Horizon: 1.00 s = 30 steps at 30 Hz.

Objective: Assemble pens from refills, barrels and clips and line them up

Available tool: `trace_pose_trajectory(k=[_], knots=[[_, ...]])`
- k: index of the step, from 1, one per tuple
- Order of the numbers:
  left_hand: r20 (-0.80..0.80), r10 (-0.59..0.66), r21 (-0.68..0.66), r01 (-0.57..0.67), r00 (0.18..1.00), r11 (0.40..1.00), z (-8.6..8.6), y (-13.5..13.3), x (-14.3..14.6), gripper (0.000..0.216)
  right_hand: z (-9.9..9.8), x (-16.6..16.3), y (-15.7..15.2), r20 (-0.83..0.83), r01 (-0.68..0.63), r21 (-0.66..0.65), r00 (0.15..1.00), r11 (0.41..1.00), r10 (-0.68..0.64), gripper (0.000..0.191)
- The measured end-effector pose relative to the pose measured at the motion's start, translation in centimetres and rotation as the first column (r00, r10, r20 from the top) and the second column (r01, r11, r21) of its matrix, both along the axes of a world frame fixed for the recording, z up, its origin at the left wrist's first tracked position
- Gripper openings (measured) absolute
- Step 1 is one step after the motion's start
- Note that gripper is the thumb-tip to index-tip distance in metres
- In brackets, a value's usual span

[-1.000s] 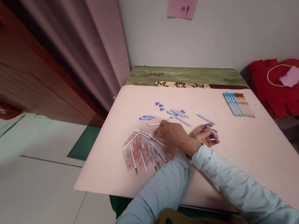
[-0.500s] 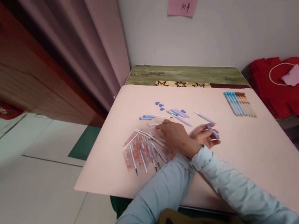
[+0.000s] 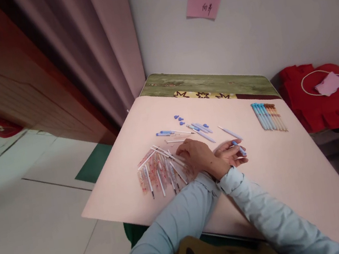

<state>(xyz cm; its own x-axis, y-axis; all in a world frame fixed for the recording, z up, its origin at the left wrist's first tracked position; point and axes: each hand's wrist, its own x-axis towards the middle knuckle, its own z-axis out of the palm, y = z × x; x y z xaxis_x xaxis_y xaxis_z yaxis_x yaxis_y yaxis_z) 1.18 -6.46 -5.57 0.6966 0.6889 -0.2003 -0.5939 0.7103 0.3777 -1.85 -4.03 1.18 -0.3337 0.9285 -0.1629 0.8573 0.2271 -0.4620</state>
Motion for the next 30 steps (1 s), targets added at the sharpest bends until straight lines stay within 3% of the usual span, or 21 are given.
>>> trace_pose_trajectory(k=[7, 17, 24, 30], knots=[[-0.001, 0.031, 0.021, -0.031, 1.0, 0.999, 0.2, -0.2, 0.1, 0.033, 0.2, 0.1, -0.6, 0.004, 0.079, 0.107, 0.997, 0.991, -0.079, 0.03], [-0.017, 0.016, 0.004, -0.016, 1.0, 1.0, 0.4, -0.1, 0.0, 0.033, -0.3, -0.2, -0.5, 0.037, 0.032, 0.052, 0.999, 0.998, -0.034, 0.026], [-0.007, 0.03, 0.016, -0.03, 1.0, 0.999, 0.7, -0.3, -0.1, 0.032, -0.4, 0.1, -0.7, -0.024, 0.107, 0.116, 0.994, 0.987, -0.105, 0.029], [-0.014, 0.01, -0.002, -0.011, 1.0, 1.0, 0.6, -0.1, -0.1, 0.031, -0.6, -0.4, -0.4, -0.033, 0.063, 0.099, 0.998, 0.993, -0.06, 0.031]])
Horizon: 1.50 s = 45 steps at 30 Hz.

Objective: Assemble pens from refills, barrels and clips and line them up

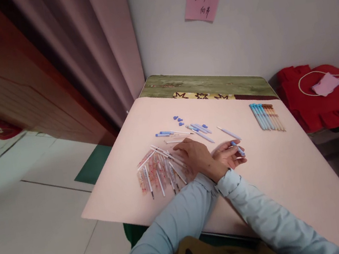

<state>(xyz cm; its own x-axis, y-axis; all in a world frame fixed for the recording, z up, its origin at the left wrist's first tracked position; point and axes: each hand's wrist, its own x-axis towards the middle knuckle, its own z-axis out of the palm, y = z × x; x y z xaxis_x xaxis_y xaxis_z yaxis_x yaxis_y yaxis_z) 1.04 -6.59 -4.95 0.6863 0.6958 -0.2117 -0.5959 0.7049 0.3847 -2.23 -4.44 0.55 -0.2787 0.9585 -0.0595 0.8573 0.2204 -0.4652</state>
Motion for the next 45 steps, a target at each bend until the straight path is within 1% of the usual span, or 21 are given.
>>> trace_pose_trajectory(k=[3, 6, 8, 10, 13, 17, 20, 25, 28, 32, 38, 42, 45], knots=[[-0.014, -0.005, -0.02, 0.005, 1.0, 1.0, -0.1, 0.3, 0.0, 0.027, -0.1, -0.5, 0.7, 0.048, -0.051, -0.007, 0.998, 0.999, 0.052, 0.034], [-0.025, -0.001, -0.051, 0.0, 1.0, 0.999, -0.3, 0.6, 0.0, 0.021, 0.0, -0.8, 1.5, 0.097, -0.117, -0.006, 0.988, 0.993, 0.117, 0.028], [-0.016, -0.009, -0.059, 0.008, 1.0, 0.998, -0.5, 0.8, 0.0, 0.021, 0.1, -0.8, 2.0, 0.13, -0.16, 0.009, 0.979, 0.987, 0.157, 0.024], [0.003, -0.026, -0.056, 0.026, 1.0, 0.998, -0.8, 0.9, 0.0, 0.027, 0.1, -0.8, 2.4, 0.179, -0.193, 0.024, 0.966, 0.981, 0.186, 0.021], [0.02, -0.034, -0.042, 0.034, 0.999, 0.999, -1.2, 1.0, 0.0, 0.031, -0.1, -0.7, 2.9, 0.255, -0.264, 0.053, 0.936, 0.963, 0.242, 0.02], [0.033, -0.052, -0.016, 0.053, 0.998, 0.998, -1.7, 1.1, 0.0, 0.028, -0.6, -0.7, 3.1, 0.346, -0.376, 0.074, 0.879, 0.924, 0.329, 0.02], [0.045, -0.074, 0.003, 0.074, 0.996, 0.997, -1.8, 1.2, -0.2, 0.027, -0.7, -0.5, 2.8, 0.427, -0.422, 0.107, 0.837, 0.9, 0.341, 0.024], [0.057, -0.073, 0.023, 0.072, 0.996, 0.997, -1.4, 1.0, -0.3, 0.027, 0.1, 0.2, 2.1, 0.532, -0.391, 0.145, 0.805, 0.909, 0.261, 0.021], [0.05, -0.059, 0.031, 0.057, 0.997, 0.998, -1.1, 0.8, -0.4, 0.025, 0.5, 0.4, 1.9, 0.533, -0.377, 0.145, 0.809, 0.915, 0.248, 0.019], [0.053, -0.056, 0.044, 0.054, 0.997, 0.998, -1.2, 0.7, -0.4, 0.025, 0.2, 0.4, 1.8, 0.527, -0.36, 0.145, 0.817, 0.922, 0.236, 0.018], [0.06, -0.059, 0.052, 0.056, 0.996, 0.997, -1.4, 0.7, -0.3, 0.024, -0.4, 0.1, 1.7, 0.531, -0.45, 0.207, 0.798, 0.869, 0.287, 0.014], [0.066, -0.063, 0.057, 0.06, 0.996, 0.997, -1.4, 0.7, -0.3, 0.023, -0.6, 0.2, 1.9, 0.527, -0.397, 0.198, 0.814, 0.896, 0.244, 0.014], [0.068, -0.061, 0.055, 0.058, 0.996, 0.997, -1.3, 0.7, -0.3, 0.023, -0.7, 0.3, 2.0, 0.514, -0.377, 0.172, 0.823, 0.91, 0.243, 0.017]])
